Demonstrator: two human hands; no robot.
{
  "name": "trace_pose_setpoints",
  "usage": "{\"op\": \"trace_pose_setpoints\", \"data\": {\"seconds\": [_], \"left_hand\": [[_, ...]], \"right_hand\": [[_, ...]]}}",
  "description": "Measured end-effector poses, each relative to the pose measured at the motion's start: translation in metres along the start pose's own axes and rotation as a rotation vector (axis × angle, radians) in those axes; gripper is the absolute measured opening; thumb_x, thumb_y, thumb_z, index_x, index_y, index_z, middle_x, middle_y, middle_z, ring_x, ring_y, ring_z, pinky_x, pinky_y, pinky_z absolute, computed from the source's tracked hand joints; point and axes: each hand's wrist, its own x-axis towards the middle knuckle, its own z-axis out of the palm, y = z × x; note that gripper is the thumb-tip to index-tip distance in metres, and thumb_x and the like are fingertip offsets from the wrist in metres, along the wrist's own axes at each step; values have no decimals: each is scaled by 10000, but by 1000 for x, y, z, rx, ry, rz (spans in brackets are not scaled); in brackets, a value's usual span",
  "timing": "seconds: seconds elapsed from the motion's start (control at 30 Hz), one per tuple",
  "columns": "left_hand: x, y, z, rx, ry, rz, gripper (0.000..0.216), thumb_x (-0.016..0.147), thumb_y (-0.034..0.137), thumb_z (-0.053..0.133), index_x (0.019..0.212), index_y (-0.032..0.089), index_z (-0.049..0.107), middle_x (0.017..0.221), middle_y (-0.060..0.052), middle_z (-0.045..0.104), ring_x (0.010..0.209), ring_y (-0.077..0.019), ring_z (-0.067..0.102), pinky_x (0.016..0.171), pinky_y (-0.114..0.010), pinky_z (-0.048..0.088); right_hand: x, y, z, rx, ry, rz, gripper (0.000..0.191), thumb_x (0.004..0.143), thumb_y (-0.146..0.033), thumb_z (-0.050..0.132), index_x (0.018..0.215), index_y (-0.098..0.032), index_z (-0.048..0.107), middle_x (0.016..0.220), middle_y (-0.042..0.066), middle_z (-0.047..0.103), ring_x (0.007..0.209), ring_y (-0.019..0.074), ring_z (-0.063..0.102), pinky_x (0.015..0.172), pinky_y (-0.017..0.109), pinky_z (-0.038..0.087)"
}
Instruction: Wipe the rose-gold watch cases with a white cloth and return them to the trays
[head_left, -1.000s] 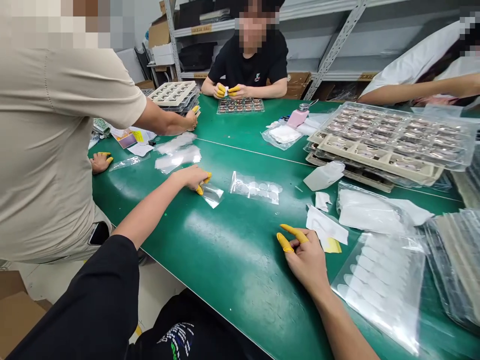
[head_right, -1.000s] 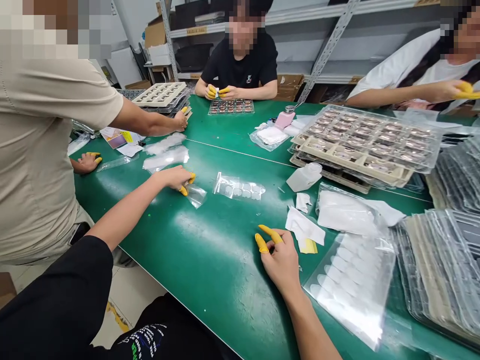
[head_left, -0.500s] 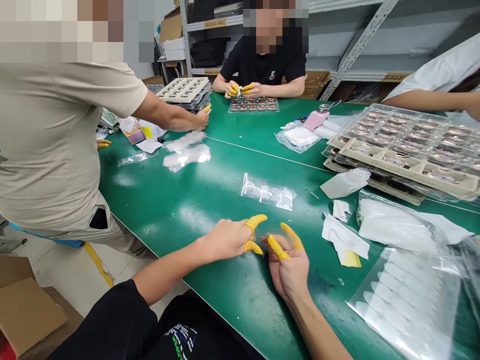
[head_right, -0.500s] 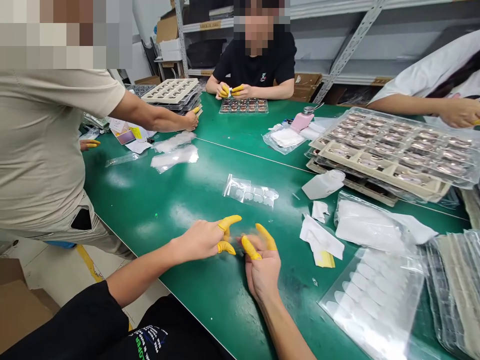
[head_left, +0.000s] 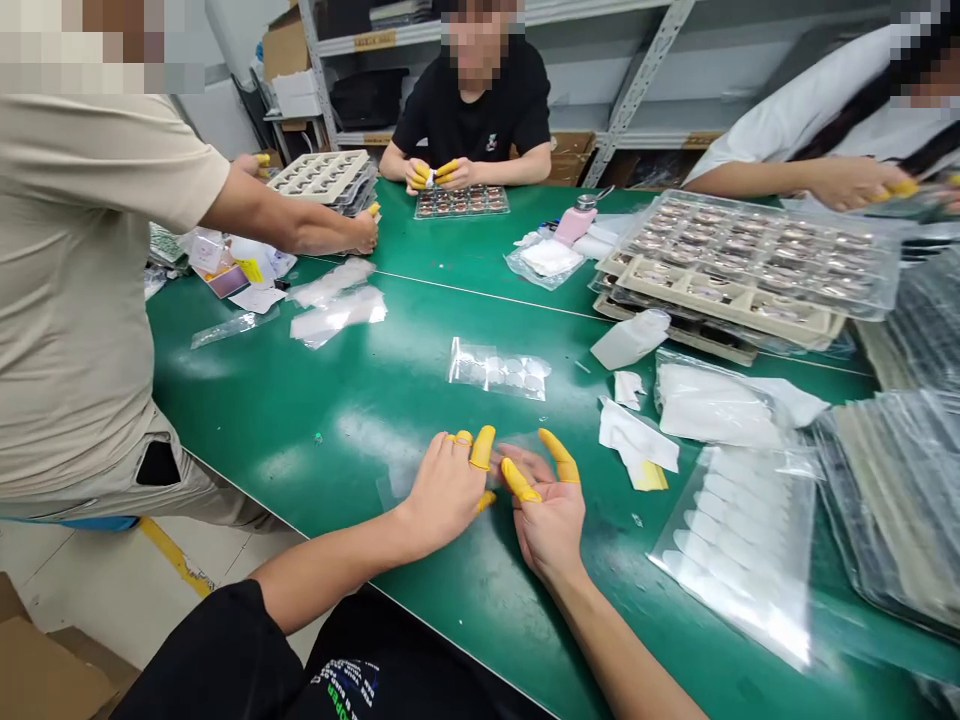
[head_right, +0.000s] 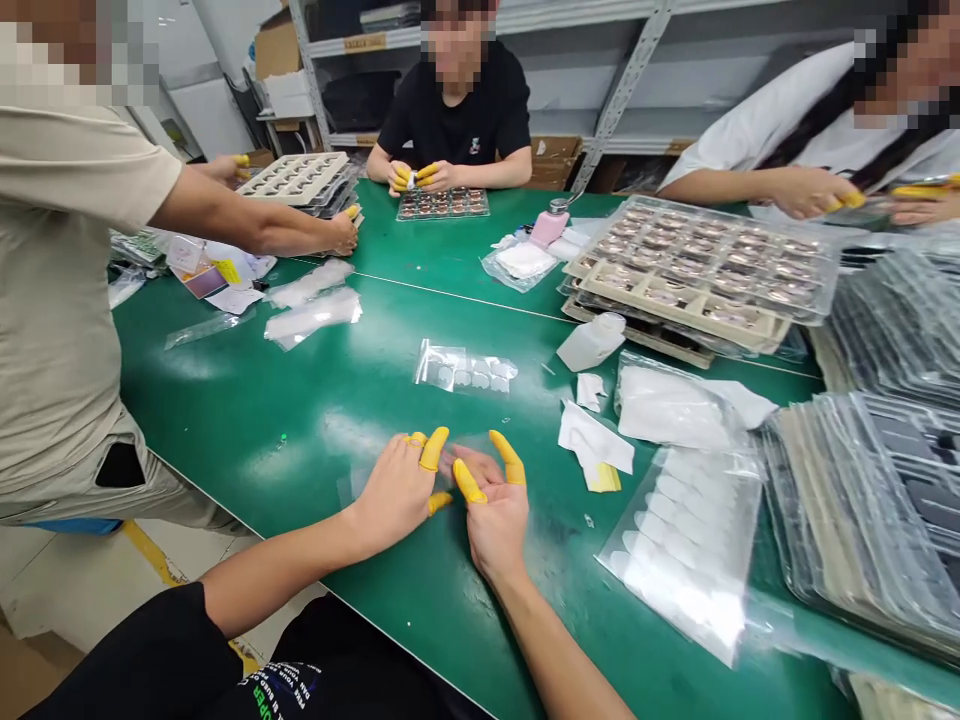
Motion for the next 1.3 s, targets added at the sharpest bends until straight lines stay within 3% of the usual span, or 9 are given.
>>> {"op": "trace_pose_setpoints", "data": {"seconds": [0.13, 0.3, 0.57, 0.7, 0.8, 0.9, 1.07, 1.2, 1.3], "left_hand": [[-2, -7, 9, 79, -44, 89, 403, 994, 236, 463, 1339, 51, 556, 1139, -208, 639, 1053, -313, 603, 871, -410, 460], [21, -50, -7, 137, -99, -34, 646, 1008, 462, 442, 1509, 56, 402, 1133, -226, 618, 1046, -344, 584, 839, -416, 437], [143, -269, -63, 232, -192, -475, 776, 980, 499, 399, 1584, 34, 249, 1529, -321, 374, 1393, -452, 388, 1111, -501, 293], [154, -320, -68, 155, -382, -608, 972, 891, 705, 438, 1598, 64, 252, 1624, -329, 240, 1487, -503, 248, 1160, -600, 204], [153, -290, -63, 178, -225, -613, 1069, 849, 737, 482, 1598, 22, 215, 1643, -349, 160, 1525, -510, 144, 1178, -624, 135], [153, -214, -46, 108, 134, -466, 897, 921, 692, 387, 1563, 69, 329, 1554, -297, 388, 1461, -455, 321, 1169, -554, 226], [155, -113, 1, -72, 87, -450, 639, 912, 556, 514, 1310, 67, 625, 1338, -286, 580, 1282, -457, 501, 1077, -547, 372], [149, -101, 8, -628, 171, -248, 406, 869, 359, 615, 1201, 130, 662, 1168, -175, 684, 1096, -306, 646, 1016, -458, 479], [128, -94, -5, -1200, -69, -1, 545, 757, 381, 788, 1230, 153, 645, 1001, -107, 730, 881, -234, 707, 895, -399, 550]], "right_hand": [[4, -5, -4, -24, 27, -28, 740, 704, -315, 870, 1322, -278, 466, 1001, 34, 761, 923, 218, 766, 898, 460, 623], [21, 0, -15, -134, 75, -171, 576, 763, -317, 811, 1249, -287, 503, 991, -5, 681, 856, 187, 747, 799, 407, 630], [35, 7, -23, -257, 38, -130, 550, 798, -349, 753, 1278, -292, 489, 963, -36, 586, 690, 104, 657, 684, 311, 591], [36, 8, -20, -223, 31, -100, 550, 796, -357, 738, 1274, -296, 473, 951, -42, 571, 663, 95, 638, 650, 294, 570], [37, 9, -19, -215, 15, -77, 520, 795, -348, 729, 1251, -288, 485, 943, -45, 558, 669, 88, 629, 662, 288, 567], [40, 10, -17, -218, 10, -52, 506, 792, -367, 728, 1230, -283, 487, 945, -45, 552, 686, 94, 635, 677, 292, 570], [44, 15, -14, -249, -32, -47, 515, 795, -414, 706, 1239, -282, 483, 961, -33, 560, 669, 93, 602, 665, 287, 560], [42, 5, -18, -499, 61, -263, 545, 836, -450, 655, 1317, -259, 484, 1111, 67, 581, 949, 199, 636, 841, 400, 571], [40, -19, -29, -868, 93, -540, 735, 752, -464, 779, 1396, -244, 501, 1400, 151, 504, 1368, 328, 455, 1159, 578, 363]]}}
